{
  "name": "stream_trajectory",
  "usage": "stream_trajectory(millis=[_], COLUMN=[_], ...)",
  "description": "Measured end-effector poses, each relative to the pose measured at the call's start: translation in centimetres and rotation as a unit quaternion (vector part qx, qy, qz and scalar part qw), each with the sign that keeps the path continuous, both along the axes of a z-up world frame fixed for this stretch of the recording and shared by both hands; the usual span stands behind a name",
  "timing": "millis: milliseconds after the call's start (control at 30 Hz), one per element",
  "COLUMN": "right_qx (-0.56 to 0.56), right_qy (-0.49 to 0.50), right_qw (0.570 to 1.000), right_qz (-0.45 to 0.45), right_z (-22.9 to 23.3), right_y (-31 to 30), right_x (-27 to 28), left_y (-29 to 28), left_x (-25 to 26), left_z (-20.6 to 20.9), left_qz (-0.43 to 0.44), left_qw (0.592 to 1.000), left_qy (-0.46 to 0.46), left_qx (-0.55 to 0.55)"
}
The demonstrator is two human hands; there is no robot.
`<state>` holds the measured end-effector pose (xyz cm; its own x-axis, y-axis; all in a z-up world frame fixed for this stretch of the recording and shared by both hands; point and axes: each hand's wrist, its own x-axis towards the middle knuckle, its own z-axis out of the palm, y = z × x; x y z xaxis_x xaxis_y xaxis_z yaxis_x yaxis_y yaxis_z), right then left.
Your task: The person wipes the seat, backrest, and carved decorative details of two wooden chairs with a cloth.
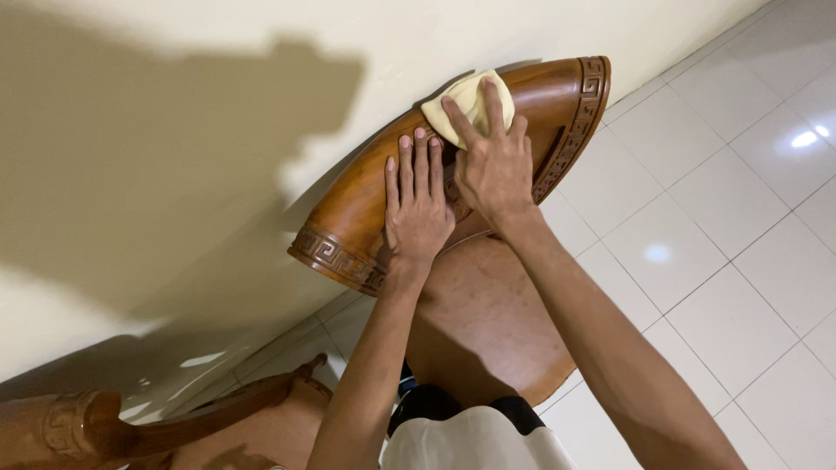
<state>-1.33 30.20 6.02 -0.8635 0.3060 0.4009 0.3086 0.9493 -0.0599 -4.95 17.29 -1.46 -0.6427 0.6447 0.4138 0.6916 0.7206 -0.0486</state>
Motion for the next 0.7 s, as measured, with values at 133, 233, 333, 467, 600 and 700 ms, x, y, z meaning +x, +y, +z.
stream_trajectory(millis=[133,233,333,467,600,700], right_qx=[0.055,0.066,0.042,0.023,0.041,-0.004], right_qy=[0.0,0.005,-0.002,0.0,0.016,0.01], right_qw=[0.998,0.996,0.995,0.995,0.994,0.997], right_qz=[-0.019,-0.057,-0.087,-0.1,-0.1,-0.072], right_z=[-0.7,-1.0,-1.1,-1.7,-2.5,-2.3], right_y=[1.7,3.5,4.4,3.4,2.0,1.8], right_x=[-0.8,-0.2,0.8,2.2,2.5,2.2], left_y=[0.1,0.2,0.1,0.3,0.4,0.3], left_x=[-0.1,-0.2,0.2,0.4,0.5,0.5], left_z=[-0.1,-0.2,-0.1,0.3,0.5,0.6], left_qz=[0.003,-0.006,0.011,0.01,0.015,0.007], left_qw=[1.0,1.0,1.0,1.0,1.0,1.0], left_qy=[0.017,0.005,0.018,-0.001,-0.01,-0.021], left_qx=[0.011,0.027,0.011,0.023,0.015,0.01])
